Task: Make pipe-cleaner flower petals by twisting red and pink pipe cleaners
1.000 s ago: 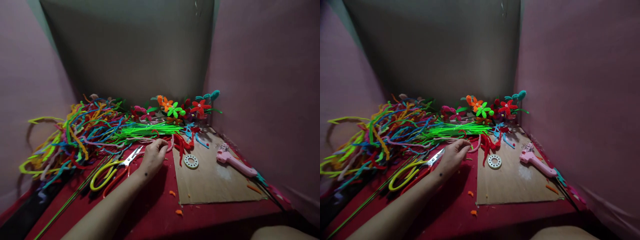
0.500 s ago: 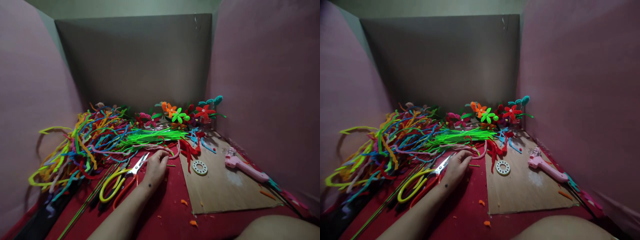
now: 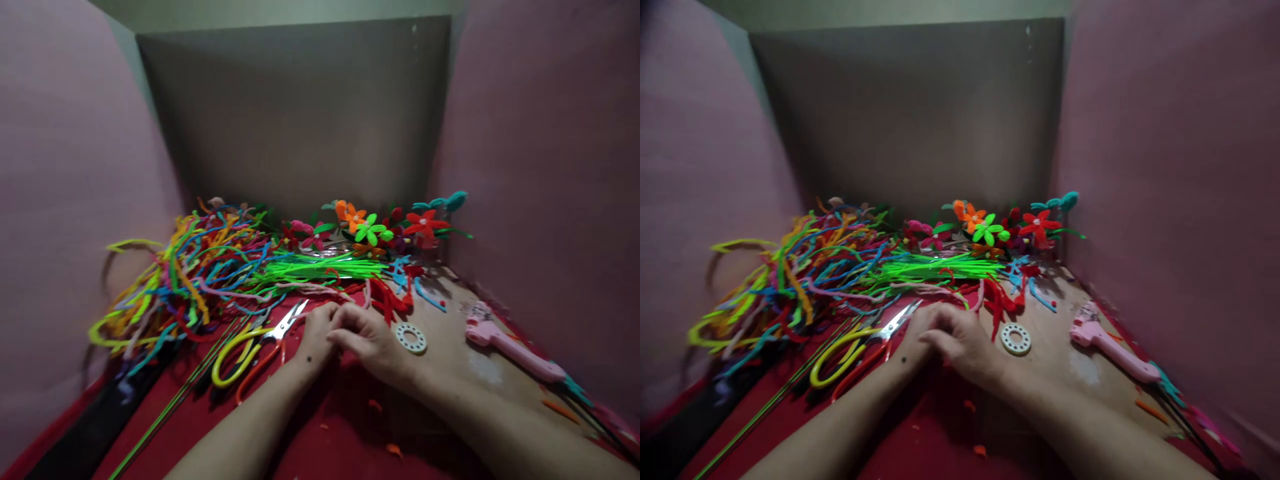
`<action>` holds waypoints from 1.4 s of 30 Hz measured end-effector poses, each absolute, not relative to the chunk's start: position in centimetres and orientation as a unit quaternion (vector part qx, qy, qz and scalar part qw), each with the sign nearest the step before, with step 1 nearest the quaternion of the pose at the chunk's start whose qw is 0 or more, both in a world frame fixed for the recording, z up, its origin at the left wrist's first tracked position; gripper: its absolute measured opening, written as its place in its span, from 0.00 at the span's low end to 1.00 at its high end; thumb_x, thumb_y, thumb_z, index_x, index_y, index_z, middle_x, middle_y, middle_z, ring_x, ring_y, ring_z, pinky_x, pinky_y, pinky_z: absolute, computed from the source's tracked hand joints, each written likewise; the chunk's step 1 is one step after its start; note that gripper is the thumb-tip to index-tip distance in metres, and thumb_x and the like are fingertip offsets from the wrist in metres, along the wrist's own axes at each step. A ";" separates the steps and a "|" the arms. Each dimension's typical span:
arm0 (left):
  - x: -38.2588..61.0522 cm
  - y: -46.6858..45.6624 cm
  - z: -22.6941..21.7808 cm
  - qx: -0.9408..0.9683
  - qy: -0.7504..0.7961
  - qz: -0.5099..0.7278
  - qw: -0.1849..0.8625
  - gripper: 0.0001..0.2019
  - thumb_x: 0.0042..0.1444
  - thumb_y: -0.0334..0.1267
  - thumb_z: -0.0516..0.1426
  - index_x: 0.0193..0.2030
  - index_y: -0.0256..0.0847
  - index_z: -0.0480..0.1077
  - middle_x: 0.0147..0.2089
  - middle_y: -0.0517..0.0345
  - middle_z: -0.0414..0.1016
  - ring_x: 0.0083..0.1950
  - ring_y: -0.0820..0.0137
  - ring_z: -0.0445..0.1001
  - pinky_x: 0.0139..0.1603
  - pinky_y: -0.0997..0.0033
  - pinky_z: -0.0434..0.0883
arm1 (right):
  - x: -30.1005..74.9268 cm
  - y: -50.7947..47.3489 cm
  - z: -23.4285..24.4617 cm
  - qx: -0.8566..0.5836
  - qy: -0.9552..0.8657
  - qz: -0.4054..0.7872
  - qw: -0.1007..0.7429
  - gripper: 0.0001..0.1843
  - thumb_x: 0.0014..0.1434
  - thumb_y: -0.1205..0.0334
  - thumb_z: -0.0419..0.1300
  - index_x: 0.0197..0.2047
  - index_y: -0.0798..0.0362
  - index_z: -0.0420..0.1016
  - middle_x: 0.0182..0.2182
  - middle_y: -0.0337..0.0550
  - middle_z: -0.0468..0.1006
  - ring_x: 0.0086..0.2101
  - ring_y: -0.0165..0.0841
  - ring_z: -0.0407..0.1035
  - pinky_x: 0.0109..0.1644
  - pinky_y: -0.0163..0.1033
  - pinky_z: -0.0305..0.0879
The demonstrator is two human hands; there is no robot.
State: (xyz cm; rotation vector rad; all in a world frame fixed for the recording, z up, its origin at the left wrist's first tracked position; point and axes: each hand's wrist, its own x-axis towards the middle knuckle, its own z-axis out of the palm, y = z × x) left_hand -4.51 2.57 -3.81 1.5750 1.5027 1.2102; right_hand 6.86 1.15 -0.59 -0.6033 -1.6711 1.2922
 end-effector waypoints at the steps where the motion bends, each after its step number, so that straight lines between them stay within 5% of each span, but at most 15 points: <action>1: -4.5 2.7 -3.8 0.591 0.573 0.460 0.334 0.10 0.46 0.39 0.55 0.19 0.37 0.67 0.19 0.60 0.65 0.23 0.74 0.62 0.21 0.76 0.59 | 7.2 1.7 -1.3 -0.275 -0.670 0.513 0.461 0.08 0.48 0.62 0.62 0.24 0.55 0.67 0.22 0.36 0.67 0.25 0.26 0.61 0.31 0.31 0.59; 5: -4.5 2.8 -3.3 0.555 0.570 0.475 0.376 0.14 0.50 0.45 0.52 0.27 0.35 0.70 0.18 0.63 0.63 0.17 0.78 0.58 0.17 0.77 0.57 | 8.2 3.6 -3.1 -0.348 -0.593 0.543 0.482 0.11 0.50 0.57 0.61 0.25 0.55 0.65 0.15 0.31 0.60 0.18 0.23 0.50 0.21 0.30 0.48; 9: -4.3 2.0 -2.2 0.538 0.522 0.494 0.440 0.14 0.52 0.43 0.51 0.37 0.36 0.70 0.20 0.65 0.65 0.14 0.81 0.56 0.14 0.80 0.55 | 8.6 4.7 -3.4 -0.403 -0.606 0.469 0.501 0.16 0.52 0.52 0.59 0.22 0.57 0.68 0.16 0.34 0.63 0.20 0.24 0.54 0.23 0.31 0.50; 14: -4.0 1.4 -2.0 0.553 0.499 0.472 0.471 0.10 0.52 0.36 0.50 0.34 0.35 0.71 0.14 0.66 0.63 0.10 0.81 0.56 0.11 0.81 0.55 | 8.4 4.1 -3.2 -0.398 -0.645 0.415 0.503 0.16 0.52 0.52 0.58 0.25 0.57 0.73 0.18 0.37 0.67 0.22 0.27 0.58 0.25 0.32 0.54; 28: -4.5 1.1 -2.0 0.583 0.511 0.452 0.441 0.08 0.49 0.33 0.50 0.31 0.36 0.70 0.16 0.62 0.70 0.12 0.78 0.64 0.12 0.80 0.62 | 8.6 3.4 -3.6 -0.378 -0.709 0.317 0.503 0.13 0.55 0.57 0.56 0.24 0.56 0.71 0.19 0.38 0.70 0.22 0.27 0.62 0.27 0.32 0.58; 36: -5.2 1.3 -1.2 0.495 0.396 0.507 0.584 0.07 0.44 0.36 0.58 0.29 0.34 0.68 0.20 0.60 0.72 0.15 0.76 0.67 0.11 0.79 0.64 | 8.5 2.5 -3.3 -0.327 -0.718 0.304 0.533 0.10 0.57 0.59 0.56 0.28 0.54 0.73 0.21 0.38 0.71 0.23 0.27 0.63 0.27 0.32 0.60; 42: -4.4 1.5 -2.0 0.413 0.329 0.555 0.643 0.03 0.43 0.32 0.54 0.27 0.37 0.63 0.13 0.66 0.66 0.09 0.77 0.60 0.07 0.80 0.58 | 8.3 2.4 -3.5 -0.308 -0.700 0.330 0.553 0.07 0.57 0.60 0.56 0.36 0.52 0.74 0.24 0.39 0.73 0.25 0.28 0.65 0.29 0.33 0.62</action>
